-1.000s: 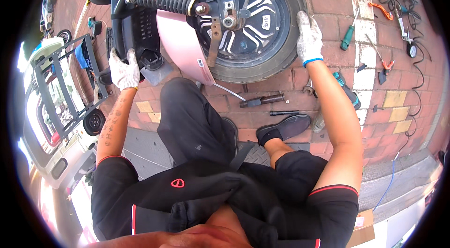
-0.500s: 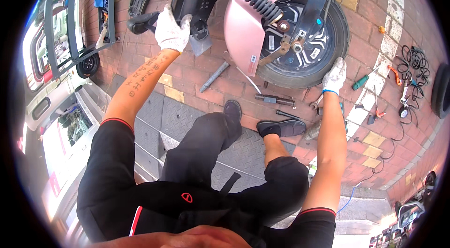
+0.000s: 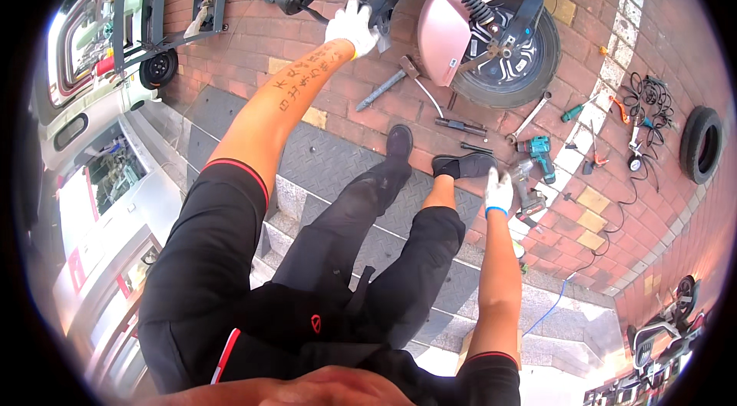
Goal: The person uses a power drill and a hammer to work on the front wheel assembly of a pink scooter. They remove a bolt, reposition the wheel, and then use the hammer to tap a component into place before securing it with the drill.
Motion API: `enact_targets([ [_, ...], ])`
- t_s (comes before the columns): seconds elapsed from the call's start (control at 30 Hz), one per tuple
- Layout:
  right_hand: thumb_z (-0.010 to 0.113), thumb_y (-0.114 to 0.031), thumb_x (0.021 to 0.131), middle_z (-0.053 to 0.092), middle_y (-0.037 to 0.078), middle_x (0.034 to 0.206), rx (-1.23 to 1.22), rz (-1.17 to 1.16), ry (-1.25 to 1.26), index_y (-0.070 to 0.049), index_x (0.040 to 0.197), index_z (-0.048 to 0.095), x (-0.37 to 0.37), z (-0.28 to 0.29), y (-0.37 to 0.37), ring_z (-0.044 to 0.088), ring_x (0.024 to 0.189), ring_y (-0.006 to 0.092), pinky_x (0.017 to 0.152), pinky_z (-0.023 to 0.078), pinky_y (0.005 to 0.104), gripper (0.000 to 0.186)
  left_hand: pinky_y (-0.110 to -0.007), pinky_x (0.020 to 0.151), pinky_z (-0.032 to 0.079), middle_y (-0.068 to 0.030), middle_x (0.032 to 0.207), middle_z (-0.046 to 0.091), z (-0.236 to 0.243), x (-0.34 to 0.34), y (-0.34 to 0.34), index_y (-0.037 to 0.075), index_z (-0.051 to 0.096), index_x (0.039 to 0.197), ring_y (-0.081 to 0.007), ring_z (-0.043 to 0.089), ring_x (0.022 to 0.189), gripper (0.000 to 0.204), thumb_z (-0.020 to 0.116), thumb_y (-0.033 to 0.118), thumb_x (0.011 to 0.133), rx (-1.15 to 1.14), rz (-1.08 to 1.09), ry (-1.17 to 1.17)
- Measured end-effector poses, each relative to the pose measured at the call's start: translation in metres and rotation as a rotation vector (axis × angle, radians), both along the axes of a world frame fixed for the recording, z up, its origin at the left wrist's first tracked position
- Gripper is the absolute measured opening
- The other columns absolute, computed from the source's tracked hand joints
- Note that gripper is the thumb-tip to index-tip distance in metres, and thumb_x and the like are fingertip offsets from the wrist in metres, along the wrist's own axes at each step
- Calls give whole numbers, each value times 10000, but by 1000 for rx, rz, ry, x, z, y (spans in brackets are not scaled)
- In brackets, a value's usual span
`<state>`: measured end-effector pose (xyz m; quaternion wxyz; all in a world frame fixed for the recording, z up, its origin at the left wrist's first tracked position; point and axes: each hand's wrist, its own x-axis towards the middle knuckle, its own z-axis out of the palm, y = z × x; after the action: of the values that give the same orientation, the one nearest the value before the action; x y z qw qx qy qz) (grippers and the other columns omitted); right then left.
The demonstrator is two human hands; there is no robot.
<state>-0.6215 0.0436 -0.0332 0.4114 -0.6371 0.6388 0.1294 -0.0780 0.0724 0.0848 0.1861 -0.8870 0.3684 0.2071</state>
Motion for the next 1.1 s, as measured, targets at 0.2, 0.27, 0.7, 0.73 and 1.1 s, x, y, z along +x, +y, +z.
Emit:
enact_targets([
  [0.2, 618, -319, 988, 631, 140, 742, 393, -341, 160, -45, 1197, 664, -218, 52, 123, 616, 626, 270, 604, 517, 446, 349, -419, 1182, 400, -230, 1483, 565, 65, -92, 72, 29, 571, 1449, -375, 522, 1392, 687, 526, 535, 986, 258, 262, 653],
  [0.27, 613, -276, 996, 516, 55, 631, 597, -734, 65, -62, 1205, 627, -223, 88, 116, 505, 480, 196, 448, 432, 394, 300, -444, 1140, 439, -216, 1405, 625, 65, -115, 119, 62, 606, 1408, -373, 572, 1329, 623, 554, 504, 972, 230, 265, 591],
  [0.7, 609, -231, 1018, 565, 42, 684, 466, -980, -95, -77, 1100, 625, -109, 225, 117, 528, 504, 168, 430, 446, 352, 174, -424, 1122, 461, -190, 1371, 666, 162, -22, 125, 68, 658, 1359, -348, 602, 1317, 530, 597, 433, 980, 129, 466, 509],
  [0.73, 606, -229, 1022, 563, 39, 683, 408, -1005, -133, -70, 1106, 629, -89, 221, 120, 528, 505, 165, 433, 439, 348, 182, -421, 1118, 464, -180, 1368, 671, 157, -7, 119, 70, 660, 1355, -343, 604, 1315, 509, 595, 416, 987, 96, 437, 510],
  [1.1, 620, -217, 1019, 677, 55, 827, -78, -1066, 140, -32, 1160, 685, 221, 245, 291, 614, 714, 125, 671, 520, 303, 241, -387, 1115, 450, -176, 1377, 667, 95, 250, 152, 43, 683, 1320, -323, 599, 1324, 430, 603, 331, 1011, -178, 410, 1012],
])
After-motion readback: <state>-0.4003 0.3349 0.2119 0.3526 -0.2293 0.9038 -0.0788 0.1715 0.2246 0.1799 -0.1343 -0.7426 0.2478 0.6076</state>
